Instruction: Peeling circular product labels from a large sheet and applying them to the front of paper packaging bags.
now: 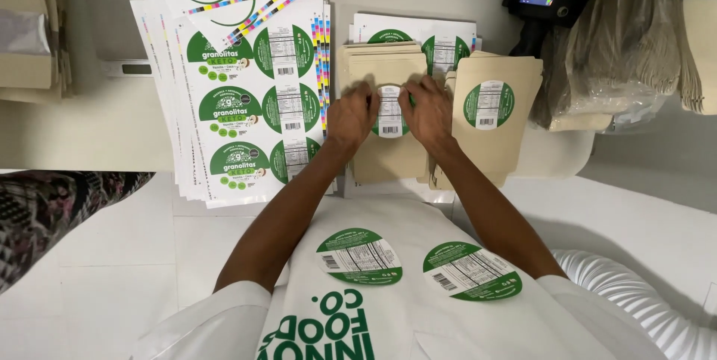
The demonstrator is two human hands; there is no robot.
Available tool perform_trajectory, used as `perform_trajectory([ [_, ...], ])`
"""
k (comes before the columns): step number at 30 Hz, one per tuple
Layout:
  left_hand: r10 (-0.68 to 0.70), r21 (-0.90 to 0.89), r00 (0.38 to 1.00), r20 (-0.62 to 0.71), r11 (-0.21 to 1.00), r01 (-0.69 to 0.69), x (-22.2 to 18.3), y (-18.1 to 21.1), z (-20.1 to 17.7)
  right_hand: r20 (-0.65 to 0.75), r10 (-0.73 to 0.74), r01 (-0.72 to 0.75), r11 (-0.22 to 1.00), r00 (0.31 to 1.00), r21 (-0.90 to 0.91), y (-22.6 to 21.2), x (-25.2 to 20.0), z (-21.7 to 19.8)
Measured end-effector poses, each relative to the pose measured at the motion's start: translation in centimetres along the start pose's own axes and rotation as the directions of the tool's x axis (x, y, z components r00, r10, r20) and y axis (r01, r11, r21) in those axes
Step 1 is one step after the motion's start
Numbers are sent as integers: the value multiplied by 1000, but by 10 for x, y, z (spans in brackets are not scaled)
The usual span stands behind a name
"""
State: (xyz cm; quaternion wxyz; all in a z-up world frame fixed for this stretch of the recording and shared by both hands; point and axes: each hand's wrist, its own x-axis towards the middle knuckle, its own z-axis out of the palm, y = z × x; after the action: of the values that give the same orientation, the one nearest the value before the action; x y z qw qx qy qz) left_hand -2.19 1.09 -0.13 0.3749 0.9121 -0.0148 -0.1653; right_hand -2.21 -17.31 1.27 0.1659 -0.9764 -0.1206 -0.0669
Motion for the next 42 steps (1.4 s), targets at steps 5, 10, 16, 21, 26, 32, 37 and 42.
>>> perform_trajectory([
  [5,-7,176,999,41,984,0,14,-6,15,-45,2,-8,992,999,-124,8,-1,29],
  [10,-6,221,999,35,975,-2,22,-17,2,-21,128,-129,949,992,-288,16,-6,47],
  [16,414,480,863,-289,843,-244,33,-51,10,129,-325,333,942,937,-42,-21,-46,49],
  [21,409,339,856,-315,892,-301,43,-64,12,177,-226,219,974,958,58,-10,-90,11],
  [26,155,-496,986,-54,853,-161,-6,-10,-72,165,410,-441,813,897,381,29,-110,-3],
  [32,-77,-90,682,727,975,205,-121,67,-163,67,692,-563,524,719,639,140,-127,-36],
  [37,144,-410,635,759,863,294,-148,66,-199,-225,565,-535,824,793,184,143,-107,-76],
  [42,-50,-651,982,182,743,159,-104,29,-159,402,489,-619,450,774,643,34,-60,-75],
])
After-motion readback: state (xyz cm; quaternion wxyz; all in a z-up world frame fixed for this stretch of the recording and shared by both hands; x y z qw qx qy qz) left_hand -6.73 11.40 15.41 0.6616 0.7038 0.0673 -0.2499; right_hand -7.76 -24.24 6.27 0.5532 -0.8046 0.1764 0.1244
